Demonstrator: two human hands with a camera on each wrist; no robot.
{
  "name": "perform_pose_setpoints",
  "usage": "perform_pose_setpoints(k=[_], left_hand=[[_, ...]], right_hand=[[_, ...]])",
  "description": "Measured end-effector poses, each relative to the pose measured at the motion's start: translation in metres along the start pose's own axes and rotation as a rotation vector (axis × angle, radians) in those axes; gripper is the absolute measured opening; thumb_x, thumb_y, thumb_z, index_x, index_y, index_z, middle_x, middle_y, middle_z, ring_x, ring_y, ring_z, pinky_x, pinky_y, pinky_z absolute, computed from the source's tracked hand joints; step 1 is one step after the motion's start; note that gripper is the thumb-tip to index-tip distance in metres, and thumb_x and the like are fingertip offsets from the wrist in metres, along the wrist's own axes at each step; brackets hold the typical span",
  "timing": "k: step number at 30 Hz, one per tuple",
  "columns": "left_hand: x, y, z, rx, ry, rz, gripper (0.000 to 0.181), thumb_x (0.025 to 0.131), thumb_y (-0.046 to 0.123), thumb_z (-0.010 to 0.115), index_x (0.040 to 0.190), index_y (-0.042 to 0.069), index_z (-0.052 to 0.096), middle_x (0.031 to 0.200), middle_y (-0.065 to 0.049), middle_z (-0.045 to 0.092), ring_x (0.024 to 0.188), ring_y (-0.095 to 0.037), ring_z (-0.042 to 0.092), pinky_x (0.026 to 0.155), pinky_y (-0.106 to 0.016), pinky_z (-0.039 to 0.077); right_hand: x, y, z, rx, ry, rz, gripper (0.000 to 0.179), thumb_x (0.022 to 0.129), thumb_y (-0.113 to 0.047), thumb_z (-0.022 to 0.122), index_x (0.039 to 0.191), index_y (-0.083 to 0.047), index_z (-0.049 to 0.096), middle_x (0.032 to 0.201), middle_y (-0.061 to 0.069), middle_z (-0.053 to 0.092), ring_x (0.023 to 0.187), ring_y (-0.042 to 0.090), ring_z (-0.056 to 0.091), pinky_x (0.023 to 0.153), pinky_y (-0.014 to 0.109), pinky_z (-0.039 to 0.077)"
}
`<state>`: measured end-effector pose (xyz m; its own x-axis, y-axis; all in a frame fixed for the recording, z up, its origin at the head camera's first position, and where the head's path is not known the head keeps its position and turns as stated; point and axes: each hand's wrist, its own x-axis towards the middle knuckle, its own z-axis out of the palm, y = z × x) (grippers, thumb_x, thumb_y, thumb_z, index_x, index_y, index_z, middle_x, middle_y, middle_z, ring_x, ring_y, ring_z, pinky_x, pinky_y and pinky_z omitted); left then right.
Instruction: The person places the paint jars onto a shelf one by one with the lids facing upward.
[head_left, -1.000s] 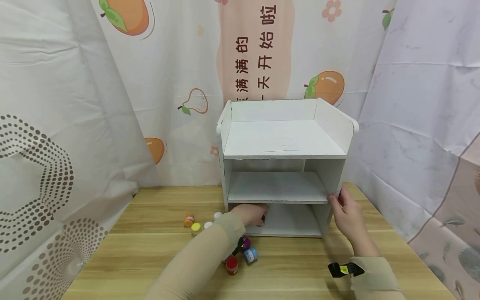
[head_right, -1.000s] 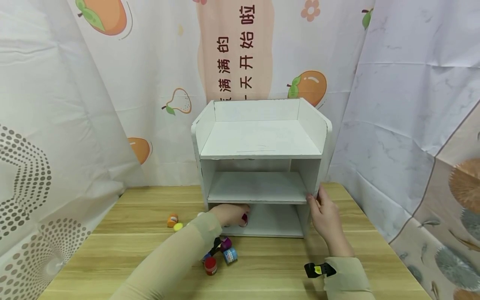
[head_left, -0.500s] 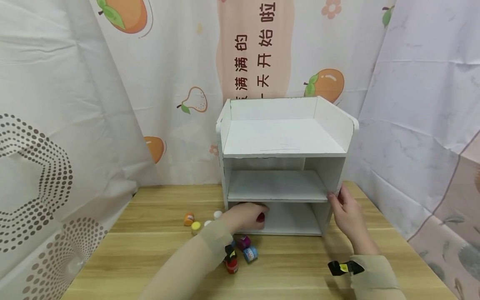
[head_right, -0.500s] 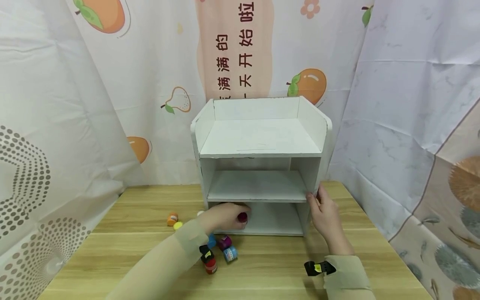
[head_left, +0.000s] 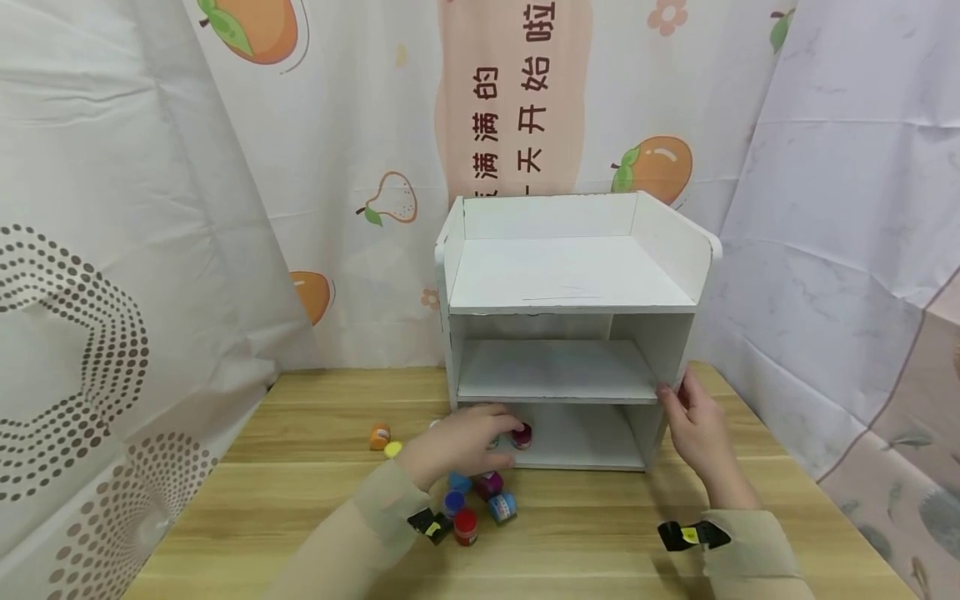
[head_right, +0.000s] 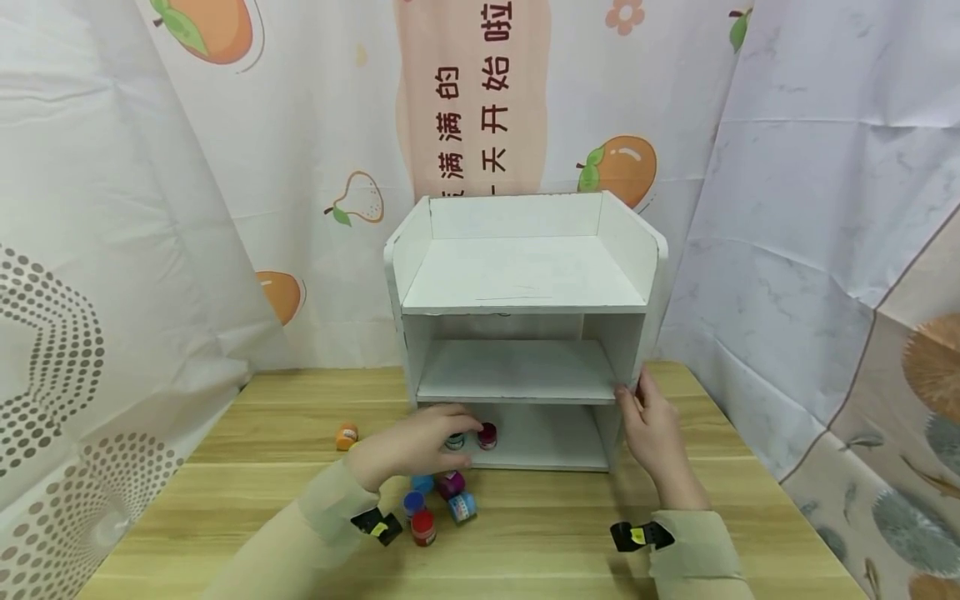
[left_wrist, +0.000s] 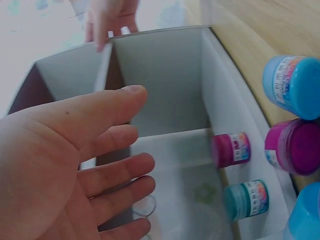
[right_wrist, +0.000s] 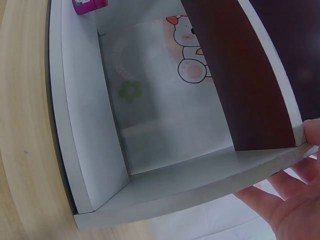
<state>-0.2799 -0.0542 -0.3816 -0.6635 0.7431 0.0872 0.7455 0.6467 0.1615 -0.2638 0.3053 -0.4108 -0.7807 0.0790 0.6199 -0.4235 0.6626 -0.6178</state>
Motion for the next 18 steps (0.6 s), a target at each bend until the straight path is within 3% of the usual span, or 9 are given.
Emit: perform_pose_setpoints(k=[18], left_hand=[[-0.055, -0.016, -0.005, -0.200, 0.088, -0.065, 0.048, 0.096, 0.034, 0.072, 0.139, 0.015, 0.062, 0.139, -0.004, 0.058, 0.123, -0.021, 0.058, 0.103, -0.041, 0.048]], right_hand=[[0.000, 0.003, 0.001, 0.001, -0.002, 0.002, 0.042, 0.107, -0.018, 0.053, 0.144, 0.001, 0.049, 0.129, 0.031, 0.060, 0.117, 0.047, 0.059, 0.082, 0.000, 0.034]])
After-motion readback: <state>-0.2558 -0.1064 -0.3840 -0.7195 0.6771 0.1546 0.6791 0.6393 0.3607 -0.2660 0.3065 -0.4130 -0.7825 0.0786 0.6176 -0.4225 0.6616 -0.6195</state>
